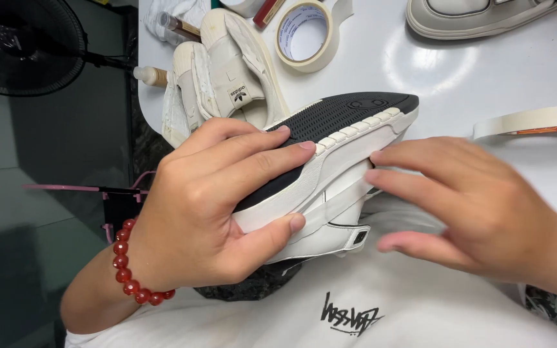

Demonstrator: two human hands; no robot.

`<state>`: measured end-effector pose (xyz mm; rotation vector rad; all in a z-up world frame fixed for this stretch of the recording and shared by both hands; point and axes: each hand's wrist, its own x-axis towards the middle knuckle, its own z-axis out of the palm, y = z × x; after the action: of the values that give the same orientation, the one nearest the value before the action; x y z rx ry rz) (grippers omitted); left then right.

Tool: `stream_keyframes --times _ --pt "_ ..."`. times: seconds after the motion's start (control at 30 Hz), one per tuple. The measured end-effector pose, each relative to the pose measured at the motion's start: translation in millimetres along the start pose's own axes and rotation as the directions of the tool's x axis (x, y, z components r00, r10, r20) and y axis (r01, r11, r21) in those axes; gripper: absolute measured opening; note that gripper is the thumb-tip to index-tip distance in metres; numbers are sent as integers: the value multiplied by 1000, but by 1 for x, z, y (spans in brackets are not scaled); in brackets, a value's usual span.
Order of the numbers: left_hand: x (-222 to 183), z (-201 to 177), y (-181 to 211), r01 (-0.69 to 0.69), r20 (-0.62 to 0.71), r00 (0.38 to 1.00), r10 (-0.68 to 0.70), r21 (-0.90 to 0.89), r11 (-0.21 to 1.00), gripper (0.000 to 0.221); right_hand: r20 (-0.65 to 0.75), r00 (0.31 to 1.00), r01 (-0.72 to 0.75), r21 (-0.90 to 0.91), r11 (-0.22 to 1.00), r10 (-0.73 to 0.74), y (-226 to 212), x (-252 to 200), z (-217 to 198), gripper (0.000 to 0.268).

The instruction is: Applying masking tape to the sole and edges of a sneaker in preparation for repair or customization.

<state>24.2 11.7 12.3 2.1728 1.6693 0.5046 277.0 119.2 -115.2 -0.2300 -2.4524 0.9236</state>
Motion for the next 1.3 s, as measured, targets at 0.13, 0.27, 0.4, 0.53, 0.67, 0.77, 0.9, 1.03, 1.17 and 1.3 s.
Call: stream_keyframes --times 0.13,0.27,0.4,0.53,0.67,0.77,0.9,1.03,1.17,1.3 --pt "2 5 3 12 13 1000 -13 70 997 51 -48 997 -62 63 996 65 0 7 21 57" --pt "4 9 5 31 19 999 -33 106 994 46 -29 996 -76 89 993 79 10 8 28 46" --pt "10 13 7 22 26 999 -25 94 995 41 -8 996 -83 115 990 84 11 17 27 33" --pt "24 8 12 1 25 1000 -4 108 994 38 9 991 -130 270 954 133 19 16 29 25" --pt "33 1 14 -26 -23 999 30 164 986 34 16 983 -172 410 896 181 26 12 34 22" --pt "35 1 15 -27 -48 998 36 188 982 34 -104 980 -123 351 928 170 21 18 38 29" --pt "28 0 9 12 -43 999 -4 182 983 33 -263 956 -68 236 969 131 28 14 44 39" --pt "20 -1 6 46 -38 998 -41 162 986 33 -229 950 -144 283 948 213 43 5 49 42" --pt "18 2 3 66 -25 998 -62 163 984 33 -42 947 -294 296 909 320 44 10 46 32" --pt "12 3 3 72 -24 997 -69 138 988 33 11 951 -307 191 932 311 38 15 33 28"
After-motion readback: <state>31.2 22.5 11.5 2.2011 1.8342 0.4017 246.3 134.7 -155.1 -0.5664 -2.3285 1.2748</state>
